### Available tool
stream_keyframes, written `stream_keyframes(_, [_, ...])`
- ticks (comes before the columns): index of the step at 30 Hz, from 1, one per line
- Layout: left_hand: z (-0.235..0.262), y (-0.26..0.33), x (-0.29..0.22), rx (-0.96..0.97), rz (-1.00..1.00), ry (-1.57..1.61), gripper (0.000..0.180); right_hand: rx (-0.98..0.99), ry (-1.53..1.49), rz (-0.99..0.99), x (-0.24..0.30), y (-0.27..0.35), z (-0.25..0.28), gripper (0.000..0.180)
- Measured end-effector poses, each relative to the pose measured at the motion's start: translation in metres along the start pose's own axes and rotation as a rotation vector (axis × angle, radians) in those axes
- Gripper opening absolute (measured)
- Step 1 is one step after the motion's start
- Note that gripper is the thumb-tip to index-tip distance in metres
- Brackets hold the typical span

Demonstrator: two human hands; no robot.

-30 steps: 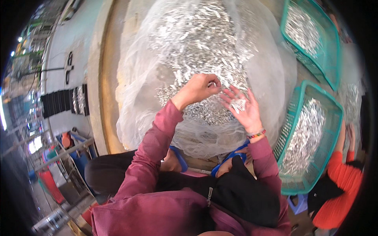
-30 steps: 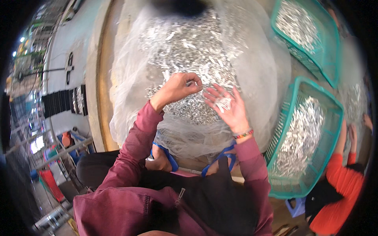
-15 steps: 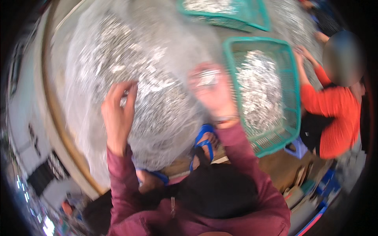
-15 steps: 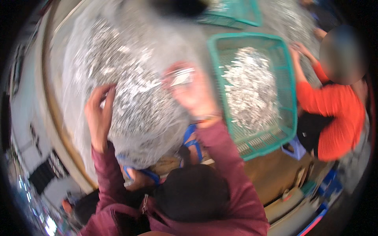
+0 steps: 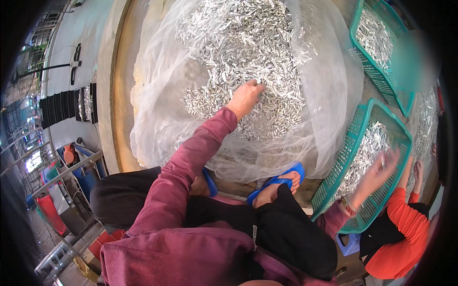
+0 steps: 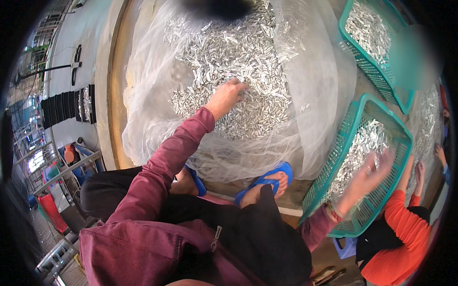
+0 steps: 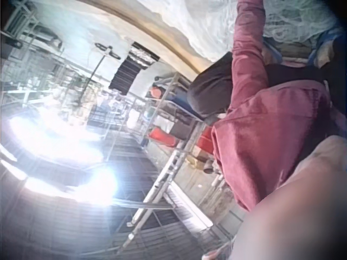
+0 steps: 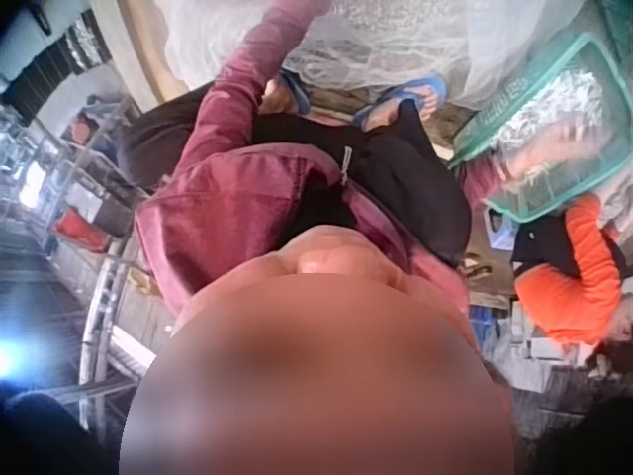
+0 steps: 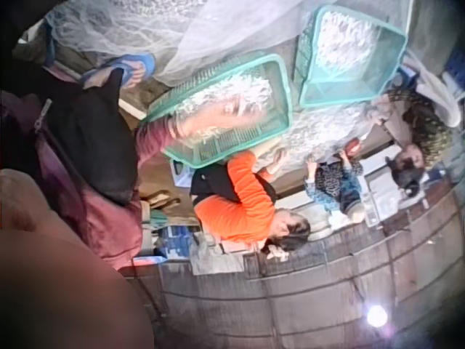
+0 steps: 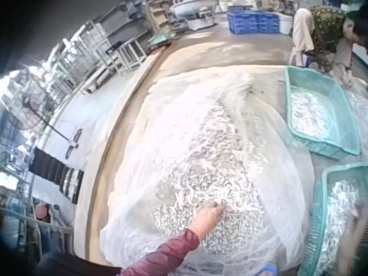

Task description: The person sorts small silver fish by hand from a large white mesh bag into green plastic baskets. They repeatedly pick up handfuls of fish and place them into the baskets while seated on the floor.

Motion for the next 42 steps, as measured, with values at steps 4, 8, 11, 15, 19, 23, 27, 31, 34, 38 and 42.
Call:
stream_keyframes(4, [-0.002,0.008,-0.015,0.101,-0.039,0.02,0.028,0.787,-0.363,-0.153,0.035,0.055,-0.216,0.025])
stream_keyframes(8, [0.021,0.025,-0.03,0.096,-0.182,0.046,0.026,0.905,0.204,0.471,0.056,0.099,-0.325,0.02])
stream_keyframes(11, [0.045,0.03,0.001,-0.008,0.052,0.164,0.027,1.001,0.294,0.47,0.044,0.114,-0.345,0.021])
stream_keyframes(15, [0.052,0.026,0.03,-0.013,0.191,0.31,0.026,1.003,0.144,0.542,0.057,0.126,-0.32,0.016])
stream_keyframes(19, [0.044,0.017,0.036,0.114,0.17,0.302,0.019,1.086,-0.136,0.073,0.021,0.13,-0.302,0.014])
stream_keyframes(23, [0.037,0.022,0.043,0.303,0.276,0.43,0.013,0.955,-0.451,-0.385,-0.008,0.123,-0.288,0.015])
stream_keyframes(27, [0.065,0.02,0.041,0.19,0.226,0.352,0.015,0.969,-0.71,-0.684,-0.004,0.129,-0.284,0.017])
stream_keyframes(31, [0.087,0.015,0.021,0.033,-0.007,0.087,0.015,0.97,-0.919,-0.839,0.006,0.131,-0.283,0.02])
stream_keyframes(34, [0.053,0.022,0.037,0.266,0.31,1.033,0.015,0.99,-1.126,-0.965,0.011,0.135,-0.283,0.017])
stream_keyframes(38, [0.074,0.024,0.012,0.226,0.088,1.758,0.018,0.982,-1.4,-1.092,0.023,0.135,-0.277,0.011])
stream_keyframes(42, [0.087,0.025,0.001,0.3,-0.111,1.934,0.026,1.106,-1.569,-1.075,0.046,0.133,-0.271,0.013])
Point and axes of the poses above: each hand's wrist, its own y-axis away from the middle knuckle, its own z-axis out of the back of the hand, x = y × z, the point moved 10 cm from there along -y, towards the middle knuckle, and after that the axes turned 10 degrees about -y, right-handed, at the moved point
